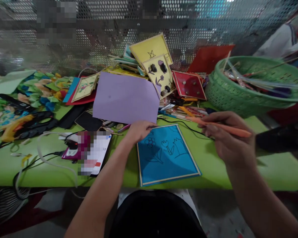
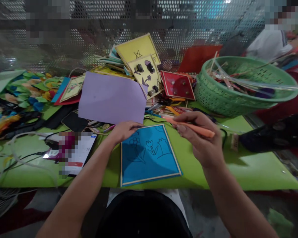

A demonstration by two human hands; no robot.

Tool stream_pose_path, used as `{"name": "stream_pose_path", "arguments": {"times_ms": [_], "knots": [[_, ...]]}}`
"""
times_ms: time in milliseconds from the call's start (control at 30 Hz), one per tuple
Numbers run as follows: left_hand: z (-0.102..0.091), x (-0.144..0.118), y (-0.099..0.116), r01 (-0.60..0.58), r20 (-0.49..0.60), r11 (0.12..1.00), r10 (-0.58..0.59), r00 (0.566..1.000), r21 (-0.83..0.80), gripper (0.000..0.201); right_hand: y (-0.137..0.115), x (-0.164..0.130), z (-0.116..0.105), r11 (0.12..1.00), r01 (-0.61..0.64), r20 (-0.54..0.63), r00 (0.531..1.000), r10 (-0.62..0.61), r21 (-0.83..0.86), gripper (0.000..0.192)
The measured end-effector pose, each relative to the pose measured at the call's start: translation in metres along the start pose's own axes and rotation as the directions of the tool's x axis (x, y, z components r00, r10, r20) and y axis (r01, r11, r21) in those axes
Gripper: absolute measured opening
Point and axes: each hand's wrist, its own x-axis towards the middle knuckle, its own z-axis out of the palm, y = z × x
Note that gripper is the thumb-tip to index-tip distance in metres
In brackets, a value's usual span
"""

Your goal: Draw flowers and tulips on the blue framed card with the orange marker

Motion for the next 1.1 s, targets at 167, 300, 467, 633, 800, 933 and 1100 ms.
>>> {"name": "stream_pose_path", "arguments": {"times_ms": [167,300,467,633,800,933,1100], "knots": [[-0.001,-0.003,0.005,0.012,-0.038,1.000,-0.011,0.999,0.006,0.040,0.059,0.028,0.005,0.943,-0.280,0.154,0.955,0.254,0.182,0.021],[-0.001,-0.004,0.007,0.044,-0.054,0.999,-0.044,0.998,0.003,0.038,0.085,0.028,0.006,0.903,-0.382,0.302,0.900,0.315,0.196,0.017],[0.001,-0.002,0.006,0.068,-0.039,0.998,-0.069,0.997,-0.012,0.037,0.091,0.025,0.007,0.897,-0.431,0.411,0.839,0.356,0.102,0.022],[0.000,-0.003,0.008,0.084,-0.033,0.996,-0.084,0.996,-0.020,0.038,0.095,0.025,0.007,0.891,-0.448,0.441,0.815,0.376,0.068,0.024],[0.000,-0.004,0.008,0.074,-0.035,0.997,-0.075,0.997,-0.025,0.038,0.102,0.025,0.005,0.896,-0.443,0.459,0.803,0.380,0.034,0.022],[0.000,-0.004,0.009,0.096,-0.032,0.995,-0.097,0.995,-0.035,0.038,0.098,0.025,0.004,0.896,-0.438,0.456,0.813,0.362,0.070,0.023],[0.000,-0.004,0.009,0.087,-0.036,0.995,-0.089,0.995,-0.042,0.037,0.092,0.023,0.003,0.907,-0.397,0.434,0.848,0.304,0.140,0.019]]}}
